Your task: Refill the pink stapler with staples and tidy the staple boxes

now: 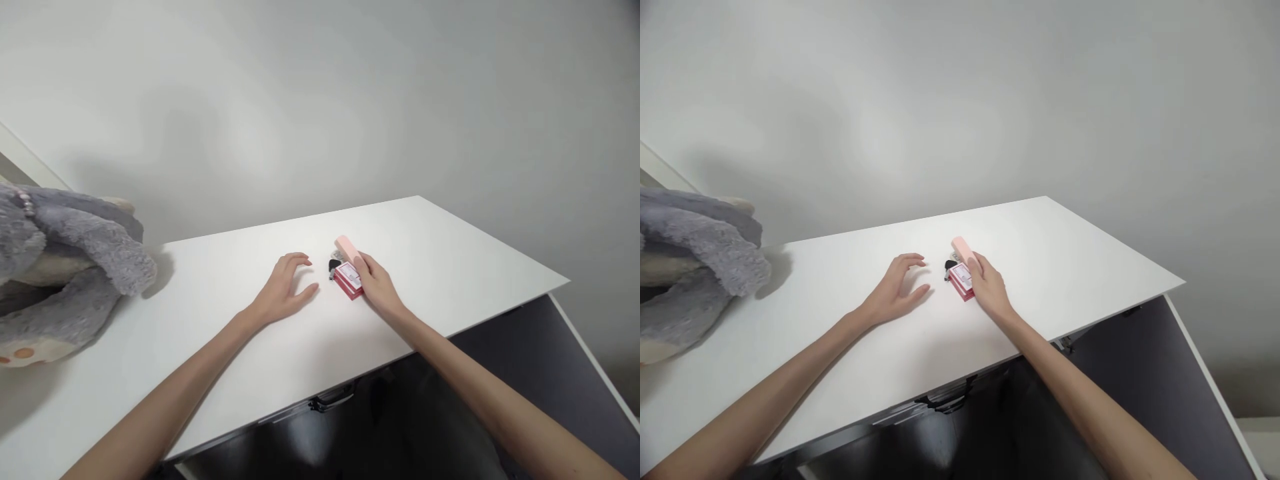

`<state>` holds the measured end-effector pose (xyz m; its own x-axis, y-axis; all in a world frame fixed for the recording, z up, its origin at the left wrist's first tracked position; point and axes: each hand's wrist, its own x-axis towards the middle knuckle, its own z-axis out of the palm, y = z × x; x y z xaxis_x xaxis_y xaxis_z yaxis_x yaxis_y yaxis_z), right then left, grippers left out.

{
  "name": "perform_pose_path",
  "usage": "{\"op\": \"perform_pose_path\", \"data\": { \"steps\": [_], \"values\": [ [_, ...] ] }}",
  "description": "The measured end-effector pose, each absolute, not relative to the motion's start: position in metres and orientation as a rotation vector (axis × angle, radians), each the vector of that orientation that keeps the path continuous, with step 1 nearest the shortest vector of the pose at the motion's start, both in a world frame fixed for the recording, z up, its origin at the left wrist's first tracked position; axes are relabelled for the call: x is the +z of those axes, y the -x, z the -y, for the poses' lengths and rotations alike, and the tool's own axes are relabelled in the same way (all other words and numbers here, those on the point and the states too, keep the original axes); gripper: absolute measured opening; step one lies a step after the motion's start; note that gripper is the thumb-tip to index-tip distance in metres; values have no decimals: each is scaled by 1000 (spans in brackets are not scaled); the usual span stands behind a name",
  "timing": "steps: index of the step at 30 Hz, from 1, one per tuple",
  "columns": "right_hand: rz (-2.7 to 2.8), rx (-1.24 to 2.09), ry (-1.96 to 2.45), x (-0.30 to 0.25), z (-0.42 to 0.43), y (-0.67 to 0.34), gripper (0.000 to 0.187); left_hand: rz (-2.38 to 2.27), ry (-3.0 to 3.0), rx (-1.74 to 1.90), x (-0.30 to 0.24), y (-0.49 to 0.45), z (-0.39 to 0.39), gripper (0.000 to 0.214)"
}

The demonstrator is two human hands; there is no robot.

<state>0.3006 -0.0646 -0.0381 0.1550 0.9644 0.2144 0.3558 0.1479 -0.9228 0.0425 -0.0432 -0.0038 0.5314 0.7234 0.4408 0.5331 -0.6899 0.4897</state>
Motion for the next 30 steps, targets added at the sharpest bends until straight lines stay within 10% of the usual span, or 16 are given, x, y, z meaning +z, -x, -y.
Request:
{"op": "perform_pose_path", "data": {
  "steps": [10,30],
  "values": [
    [1583,865,1310,-21,84,-258,55,-952,-2620,836,-3,-46,50,104],
    [1670,902,1256,-24,81,-261,49,-1102,-2670,843,-7,-17,31,75]
  ]
}}
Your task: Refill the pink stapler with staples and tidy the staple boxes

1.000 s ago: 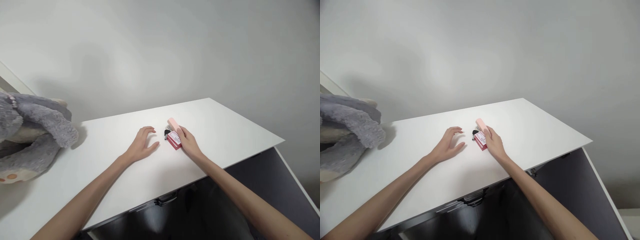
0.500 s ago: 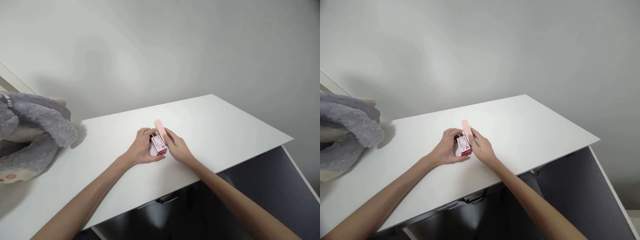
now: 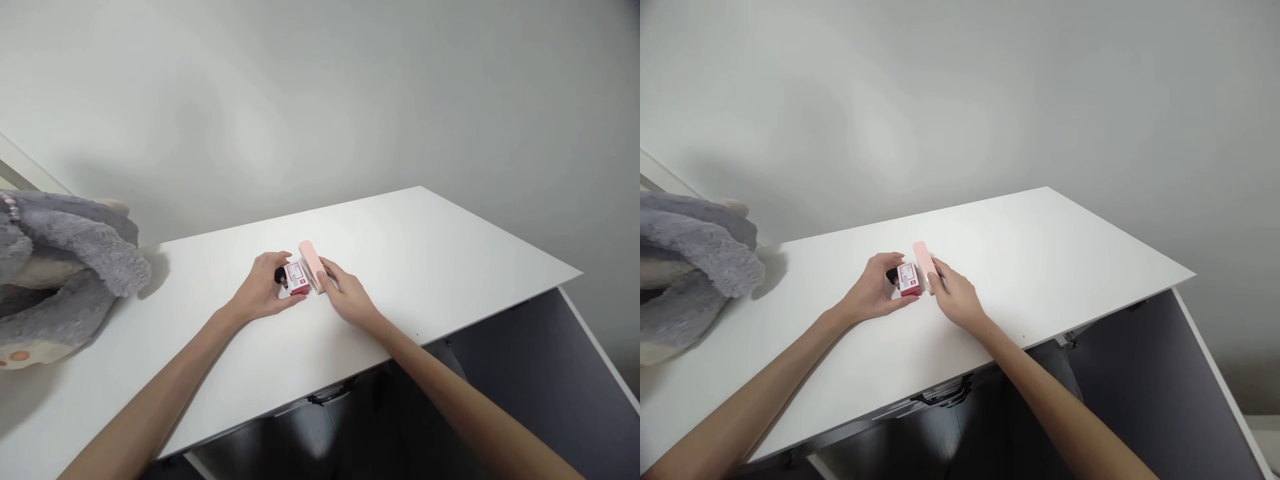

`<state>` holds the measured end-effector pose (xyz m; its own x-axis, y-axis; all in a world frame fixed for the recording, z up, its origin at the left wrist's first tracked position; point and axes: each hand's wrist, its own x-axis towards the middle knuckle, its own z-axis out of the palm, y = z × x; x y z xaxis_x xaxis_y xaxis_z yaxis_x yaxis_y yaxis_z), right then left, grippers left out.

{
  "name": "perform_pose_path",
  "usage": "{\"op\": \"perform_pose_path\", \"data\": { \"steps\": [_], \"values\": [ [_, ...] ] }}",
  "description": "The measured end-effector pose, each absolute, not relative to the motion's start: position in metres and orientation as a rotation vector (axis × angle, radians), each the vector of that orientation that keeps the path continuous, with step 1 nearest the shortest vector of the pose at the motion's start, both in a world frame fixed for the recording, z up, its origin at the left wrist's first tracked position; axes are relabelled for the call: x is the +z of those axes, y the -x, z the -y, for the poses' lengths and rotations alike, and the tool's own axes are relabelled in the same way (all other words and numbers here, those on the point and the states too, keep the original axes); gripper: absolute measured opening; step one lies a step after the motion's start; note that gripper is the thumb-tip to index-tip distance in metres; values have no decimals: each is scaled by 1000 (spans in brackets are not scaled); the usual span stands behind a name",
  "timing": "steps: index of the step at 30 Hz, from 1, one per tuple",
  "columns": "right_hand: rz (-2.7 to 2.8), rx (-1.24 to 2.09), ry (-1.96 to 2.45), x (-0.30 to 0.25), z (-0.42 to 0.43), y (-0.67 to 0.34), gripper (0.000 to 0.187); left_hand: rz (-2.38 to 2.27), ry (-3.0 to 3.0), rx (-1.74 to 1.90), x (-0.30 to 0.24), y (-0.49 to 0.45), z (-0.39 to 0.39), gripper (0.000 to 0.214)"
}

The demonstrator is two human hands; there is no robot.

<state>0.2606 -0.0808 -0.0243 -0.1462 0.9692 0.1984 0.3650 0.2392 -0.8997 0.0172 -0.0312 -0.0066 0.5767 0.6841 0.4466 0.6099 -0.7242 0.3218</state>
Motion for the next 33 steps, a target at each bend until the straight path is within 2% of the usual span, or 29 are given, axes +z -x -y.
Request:
{"op": "perform_pose_path", "data": {
  "steps": [6,11,17,30,33],
  "values": [
    [1639,908,1305,-24,82,-260,51,-1114,-2404,1013,-8,-11,38,88],
    [1642,911,1336,-24,83,-261,50,-1379,-2264,1158,-3,20,56,83],
    [1638,918,1310,-25,84,-262,49,-1689,-2011,971,3,62,77,88],
    [1614,917,1258,-24,86,-263,48,-1803,-1917,960,8,83,101,97],
    [1612,901,1245,-25,86,-264,45,-1825,-2025,898,8,95,110,91]
  ]
}}
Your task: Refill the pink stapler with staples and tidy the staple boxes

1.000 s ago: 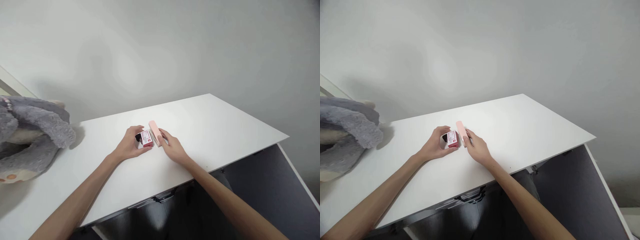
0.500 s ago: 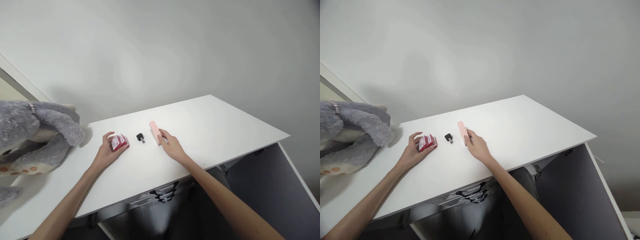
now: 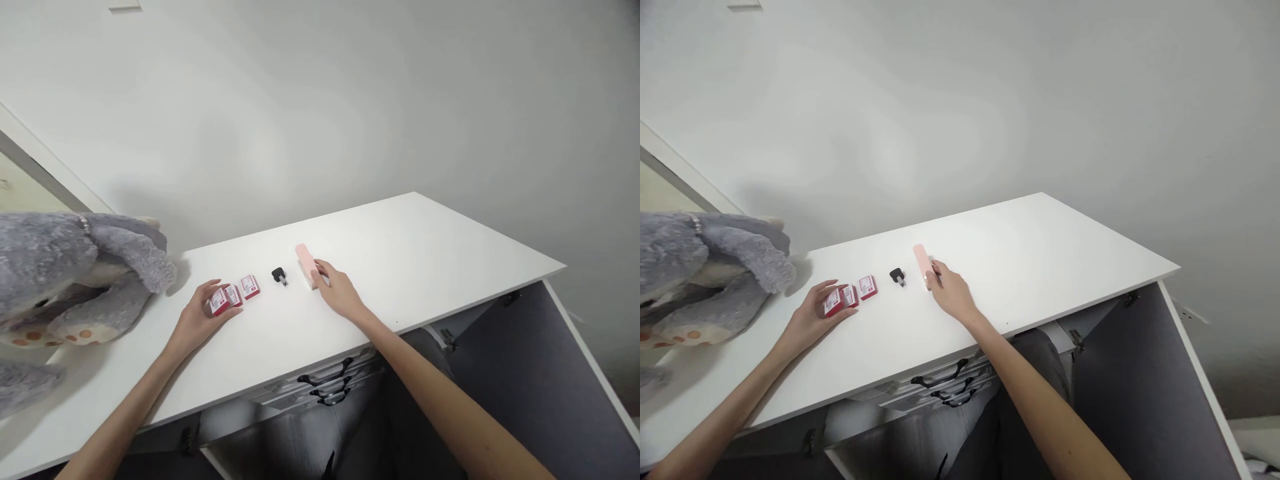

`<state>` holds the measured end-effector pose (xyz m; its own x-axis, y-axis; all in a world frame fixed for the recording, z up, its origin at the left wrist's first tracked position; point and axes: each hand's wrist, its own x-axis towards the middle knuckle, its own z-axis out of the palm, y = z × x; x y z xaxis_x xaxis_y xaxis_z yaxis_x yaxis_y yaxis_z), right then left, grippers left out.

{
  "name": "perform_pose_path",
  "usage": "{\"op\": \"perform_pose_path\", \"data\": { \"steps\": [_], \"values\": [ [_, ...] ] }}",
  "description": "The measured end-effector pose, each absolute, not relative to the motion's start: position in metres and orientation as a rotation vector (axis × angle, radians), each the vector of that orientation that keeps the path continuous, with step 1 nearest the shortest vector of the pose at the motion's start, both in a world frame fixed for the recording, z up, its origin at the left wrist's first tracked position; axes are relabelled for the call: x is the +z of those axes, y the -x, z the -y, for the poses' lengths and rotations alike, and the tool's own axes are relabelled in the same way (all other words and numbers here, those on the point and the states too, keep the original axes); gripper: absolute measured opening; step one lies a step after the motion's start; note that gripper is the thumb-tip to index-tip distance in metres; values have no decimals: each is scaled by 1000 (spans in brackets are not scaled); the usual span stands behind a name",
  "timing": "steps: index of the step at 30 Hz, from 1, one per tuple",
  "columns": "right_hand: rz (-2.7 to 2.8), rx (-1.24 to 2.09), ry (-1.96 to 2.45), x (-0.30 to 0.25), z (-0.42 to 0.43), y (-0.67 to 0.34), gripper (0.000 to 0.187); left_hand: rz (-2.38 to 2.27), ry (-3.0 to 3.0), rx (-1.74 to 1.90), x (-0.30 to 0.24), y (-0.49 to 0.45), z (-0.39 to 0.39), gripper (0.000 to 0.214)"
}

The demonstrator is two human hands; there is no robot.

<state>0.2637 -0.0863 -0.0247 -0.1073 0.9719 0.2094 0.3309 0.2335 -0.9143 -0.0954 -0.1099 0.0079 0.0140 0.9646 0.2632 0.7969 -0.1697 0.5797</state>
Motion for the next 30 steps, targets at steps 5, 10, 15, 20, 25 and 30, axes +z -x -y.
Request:
{"op": "perform_pose_path", "data": {
  "steps": [5,10,15,20,25,30],
  "values": [
    [1628,897,1225,-26,87,-264,46,-1872,-2304,717,9,110,122,90],
    [1634,906,1224,-26,86,-265,46,-1891,-2391,649,2,120,122,76],
    [1632,907,1223,-26,86,-265,45,-1851,-2646,700,3,103,124,68],
    [1638,890,1226,-27,86,-264,42,-1645,-2856,800,12,41,123,56],
    [1638,871,1225,-27,86,-264,43,-1475,-2887,639,10,-9,99,59],
    [1635,867,1228,-27,86,-264,42,-1467,-2938,505,5,-13,80,51]
  ]
}}
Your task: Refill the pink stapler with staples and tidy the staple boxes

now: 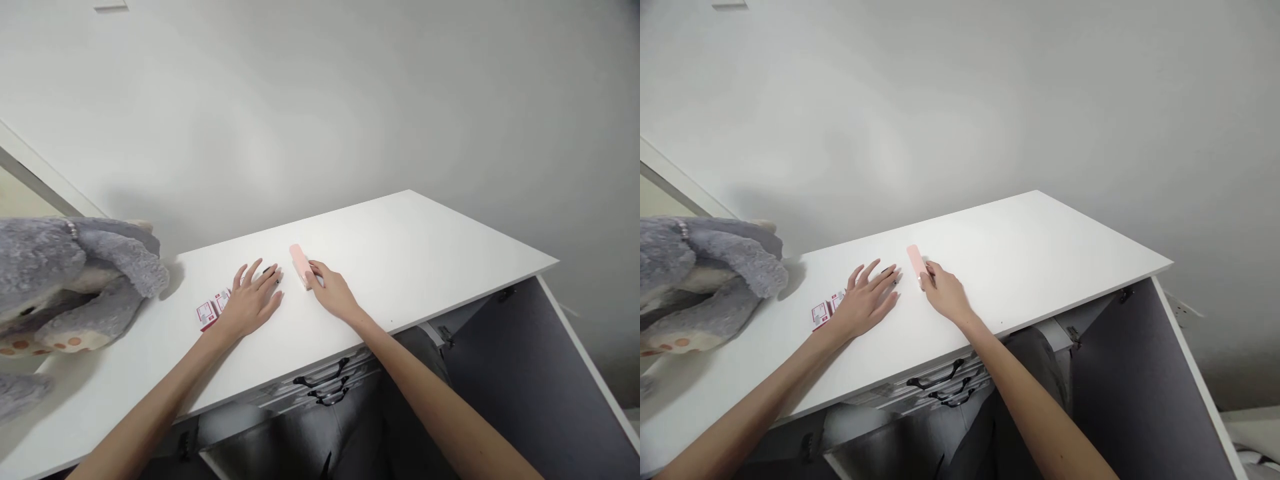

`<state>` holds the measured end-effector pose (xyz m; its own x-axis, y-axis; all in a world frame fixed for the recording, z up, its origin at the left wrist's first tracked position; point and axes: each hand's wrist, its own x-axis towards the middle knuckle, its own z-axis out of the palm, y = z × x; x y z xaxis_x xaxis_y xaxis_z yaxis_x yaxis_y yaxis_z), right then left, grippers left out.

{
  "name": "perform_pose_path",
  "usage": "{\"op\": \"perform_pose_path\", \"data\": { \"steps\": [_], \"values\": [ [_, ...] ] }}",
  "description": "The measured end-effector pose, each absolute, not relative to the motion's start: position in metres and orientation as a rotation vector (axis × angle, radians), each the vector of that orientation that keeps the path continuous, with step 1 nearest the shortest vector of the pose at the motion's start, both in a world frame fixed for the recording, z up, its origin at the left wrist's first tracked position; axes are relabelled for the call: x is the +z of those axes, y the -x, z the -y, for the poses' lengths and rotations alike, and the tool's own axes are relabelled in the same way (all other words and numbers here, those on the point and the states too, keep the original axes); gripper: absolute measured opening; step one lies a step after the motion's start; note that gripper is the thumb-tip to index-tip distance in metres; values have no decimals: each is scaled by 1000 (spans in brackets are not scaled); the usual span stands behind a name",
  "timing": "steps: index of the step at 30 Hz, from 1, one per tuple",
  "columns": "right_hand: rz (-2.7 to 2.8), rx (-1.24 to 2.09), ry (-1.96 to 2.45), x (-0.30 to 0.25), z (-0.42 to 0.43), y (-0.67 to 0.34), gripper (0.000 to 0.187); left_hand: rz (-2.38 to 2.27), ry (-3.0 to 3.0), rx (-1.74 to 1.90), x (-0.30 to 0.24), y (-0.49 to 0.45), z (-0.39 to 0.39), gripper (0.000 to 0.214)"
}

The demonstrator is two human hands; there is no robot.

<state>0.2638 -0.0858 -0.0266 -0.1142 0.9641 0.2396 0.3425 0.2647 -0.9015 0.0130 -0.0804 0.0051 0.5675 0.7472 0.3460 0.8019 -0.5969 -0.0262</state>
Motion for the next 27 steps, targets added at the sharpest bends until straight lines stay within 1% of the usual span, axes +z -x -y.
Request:
{"op": "perform_pose_path", "data": {
  "steps": [7,16,23,27],
  "values": [
    [1652,878,1252,-21,88,-265,43,1576,2371,-554,-6,14,76,50],
    [1670,845,1284,-18,91,-264,46,1624,2203,-659,-7,29,79,47],
    [1663,758,1255,-23,89,-263,40,1447,2410,-751,-2,-10,69,46],
    [1620,701,1251,-29,85,-261,33,1454,2602,-985,-4,-41,58,47]
  ]
}}
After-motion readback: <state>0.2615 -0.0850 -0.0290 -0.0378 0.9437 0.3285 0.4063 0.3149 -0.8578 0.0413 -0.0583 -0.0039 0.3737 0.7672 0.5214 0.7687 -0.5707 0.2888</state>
